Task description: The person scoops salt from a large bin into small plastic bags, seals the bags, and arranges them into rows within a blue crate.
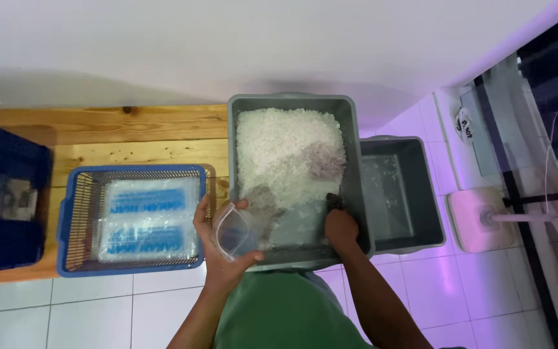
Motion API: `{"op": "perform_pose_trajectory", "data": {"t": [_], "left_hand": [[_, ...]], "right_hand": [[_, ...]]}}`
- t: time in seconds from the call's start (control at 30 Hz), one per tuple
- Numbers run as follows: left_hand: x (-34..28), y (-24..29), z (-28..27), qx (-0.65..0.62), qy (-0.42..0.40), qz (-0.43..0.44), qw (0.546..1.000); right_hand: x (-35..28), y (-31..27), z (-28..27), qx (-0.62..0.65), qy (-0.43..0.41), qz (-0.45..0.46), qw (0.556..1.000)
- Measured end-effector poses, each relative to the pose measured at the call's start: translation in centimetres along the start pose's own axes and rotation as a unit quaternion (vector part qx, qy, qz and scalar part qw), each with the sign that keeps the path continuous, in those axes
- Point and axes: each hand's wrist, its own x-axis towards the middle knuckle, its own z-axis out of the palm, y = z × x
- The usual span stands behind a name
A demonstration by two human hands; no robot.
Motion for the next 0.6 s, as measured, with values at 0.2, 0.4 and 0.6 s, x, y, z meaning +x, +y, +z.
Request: {"op": "perform_pose_trajectory", "data": {"t": [0.2, 0.4, 0.6], "left_hand": [[-0.8, -4.8, -0.5, -0.038, 0.001, 0.013, 0.999], [-0.8, -5.9, -0.6, -0.028, -0.13, -0.023, 0.991], [0.1, -4.6, 1.1, 0.08, -0.174, -0.008, 0.982]], "right_hand": [[-6.5, -1.0, -4.1, -0.014, 0.1, -0.116, 0.988], [-6.9, 0.1, -6.2, 0.029, 0.012, -0.107, 0.994], [-2.1, 3.0, -2.1, 0.02, 0.018, -0.158, 0.987]]}}
